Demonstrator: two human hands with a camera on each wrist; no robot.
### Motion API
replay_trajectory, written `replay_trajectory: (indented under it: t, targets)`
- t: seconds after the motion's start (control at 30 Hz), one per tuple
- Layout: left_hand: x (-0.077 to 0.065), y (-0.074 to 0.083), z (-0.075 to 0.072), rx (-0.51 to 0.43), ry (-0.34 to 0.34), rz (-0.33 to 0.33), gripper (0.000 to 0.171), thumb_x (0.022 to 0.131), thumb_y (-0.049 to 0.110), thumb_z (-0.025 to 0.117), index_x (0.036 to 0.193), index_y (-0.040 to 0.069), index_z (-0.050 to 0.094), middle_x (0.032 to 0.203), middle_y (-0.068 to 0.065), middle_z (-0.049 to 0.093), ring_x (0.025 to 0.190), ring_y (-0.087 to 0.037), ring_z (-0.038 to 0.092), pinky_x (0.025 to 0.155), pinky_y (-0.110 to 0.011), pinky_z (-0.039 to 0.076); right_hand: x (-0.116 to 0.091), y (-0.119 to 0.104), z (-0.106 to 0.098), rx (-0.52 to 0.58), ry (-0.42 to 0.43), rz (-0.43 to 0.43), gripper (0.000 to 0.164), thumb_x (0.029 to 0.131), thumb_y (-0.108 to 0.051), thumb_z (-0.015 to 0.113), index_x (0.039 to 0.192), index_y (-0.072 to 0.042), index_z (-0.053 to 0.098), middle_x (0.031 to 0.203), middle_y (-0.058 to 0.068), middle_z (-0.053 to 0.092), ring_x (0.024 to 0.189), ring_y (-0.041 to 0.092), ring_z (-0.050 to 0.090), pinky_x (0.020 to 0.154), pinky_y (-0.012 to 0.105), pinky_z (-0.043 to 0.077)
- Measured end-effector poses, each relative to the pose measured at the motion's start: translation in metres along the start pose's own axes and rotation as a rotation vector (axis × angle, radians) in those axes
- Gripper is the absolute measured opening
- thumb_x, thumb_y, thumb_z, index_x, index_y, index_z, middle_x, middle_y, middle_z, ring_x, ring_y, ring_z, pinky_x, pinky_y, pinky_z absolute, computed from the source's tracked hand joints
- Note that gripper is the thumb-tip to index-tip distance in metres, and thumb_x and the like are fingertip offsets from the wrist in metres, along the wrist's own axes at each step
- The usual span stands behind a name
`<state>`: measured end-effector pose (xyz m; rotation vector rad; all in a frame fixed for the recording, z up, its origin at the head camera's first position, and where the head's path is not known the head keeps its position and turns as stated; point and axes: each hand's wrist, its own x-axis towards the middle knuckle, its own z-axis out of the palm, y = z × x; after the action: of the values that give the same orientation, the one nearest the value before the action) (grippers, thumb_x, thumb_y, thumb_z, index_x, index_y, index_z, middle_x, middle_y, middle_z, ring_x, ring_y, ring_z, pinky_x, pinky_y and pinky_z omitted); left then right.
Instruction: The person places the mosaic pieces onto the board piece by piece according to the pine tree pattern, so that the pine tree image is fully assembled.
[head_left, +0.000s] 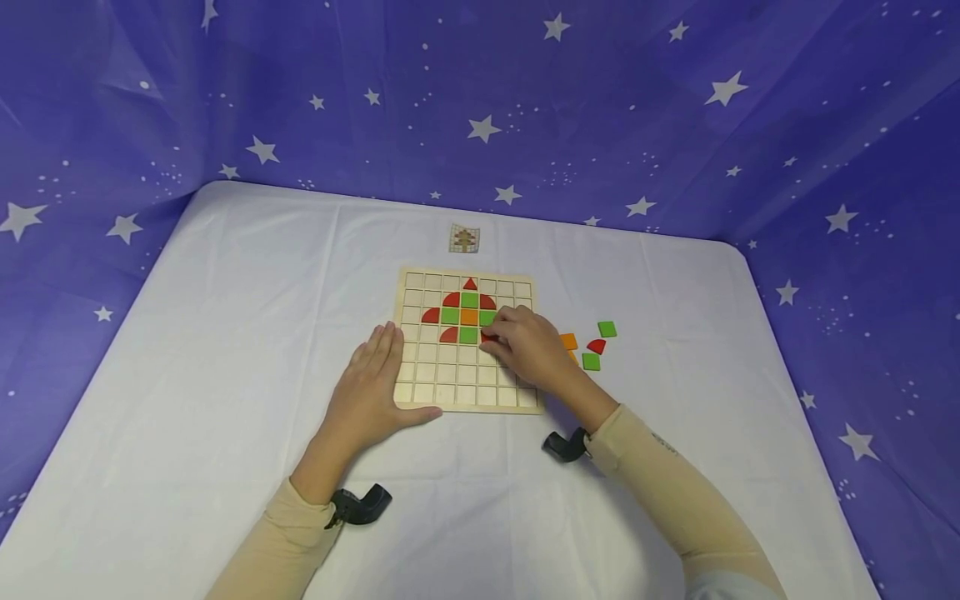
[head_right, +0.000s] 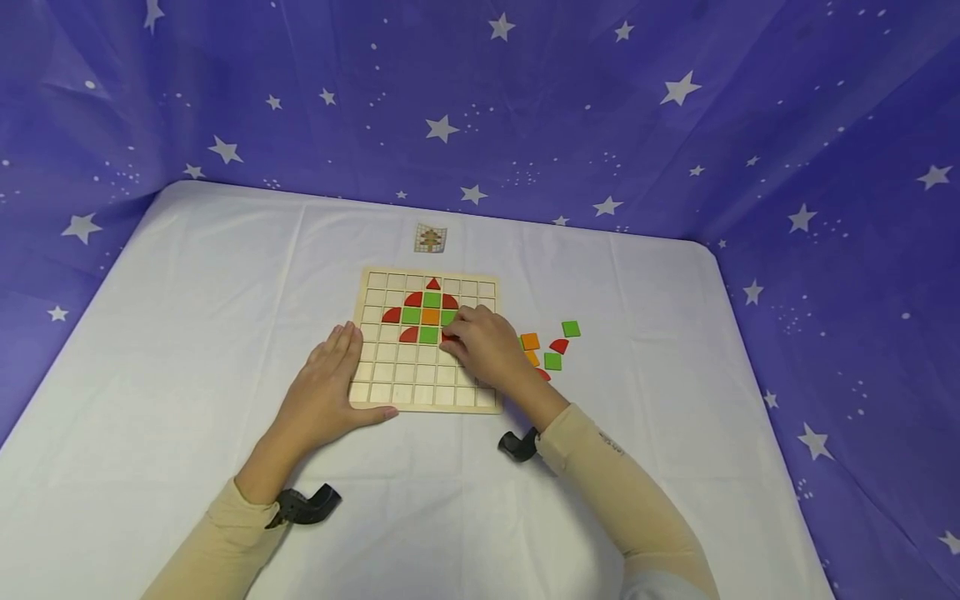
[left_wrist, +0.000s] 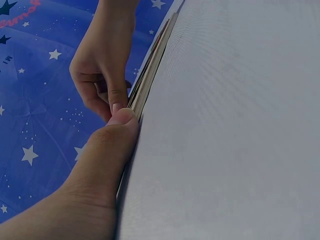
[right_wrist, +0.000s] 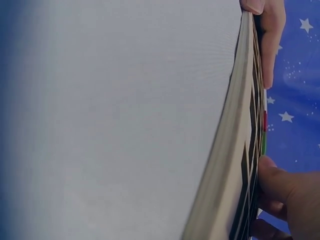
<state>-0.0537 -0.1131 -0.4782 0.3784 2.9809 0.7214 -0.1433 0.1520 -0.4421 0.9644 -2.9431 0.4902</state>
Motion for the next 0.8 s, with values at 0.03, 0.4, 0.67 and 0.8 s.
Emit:
replay_trajectory:
  t: [0.03, 0.4, 0.67, 0.8]
  targets:
    - [-0.0001, 0.0001, -0.0002, -0.001, 0.001, 0.001, 0.133, 0.067, 0.08, 0.069, 0.157, -0.002, 0.014, 0.166, -0.018, 0.012, 0.156, -0.032, 0.01, 0.126, -0.049, 0.016, 0.0005, 0.0, 0.0, 0.013, -0.002, 0.007, 0.024, 0.09, -0.034, 0.073, 0.106, -0.017, 0.079, 0.096, -0.005, 0.069, 0.081, 0.015, 0.057, 0.065, 0.026, 0.048]
    - [0.0002, -0.0001, 0.0009, 0.002, 0.001, 0.002, 0.133, 0.067, 0.08, 0.068, 0.157, -0.001, 0.013, 0.166, -0.017, 0.012, 0.156, -0.032, 0.01, 0.126, -0.049, 0.016, 0.0032, 0.0006, -0.0009, 0.093, -0.016, 0.068, 0.021, 0.087, -0.032, 0.076, 0.103, -0.018, 0.08, 0.095, -0.007, 0.069, 0.082, 0.013, 0.053, 0.065, 0.026, 0.047]
    - [-0.0001, 0.0, 0.0, 0.01, 0.011, 0.009, 0.133, 0.068, 0.08, 0.068, 0.157, -0.002, 0.015, 0.166, -0.018, 0.013, 0.155, -0.033, 0.011, 0.126, -0.049, 0.016, 0.0004, 0.0019, -0.0031, 0.095, -0.044, 0.024, 0.026, 0.091, -0.028, 0.072, 0.112, -0.014, 0.077, 0.094, -0.005, 0.065, 0.083, 0.012, 0.052, 0.067, 0.025, 0.046]
    - [-0.0001, -0.0001, 0.0003, 0.009, 0.011, 0.011, 0.132, 0.068, 0.08, 0.069, 0.157, -0.003, 0.015, 0.166, -0.019, 0.013, 0.155, -0.034, 0.011, 0.126, -0.05, 0.017, -0.001, 0.0037, -0.0041, 0.1, -0.065, 0.016, 0.027, 0.092, -0.024, 0.071, 0.116, -0.012, 0.075, 0.091, -0.003, 0.062, 0.081, 0.012, 0.05, 0.065, 0.024, 0.044]
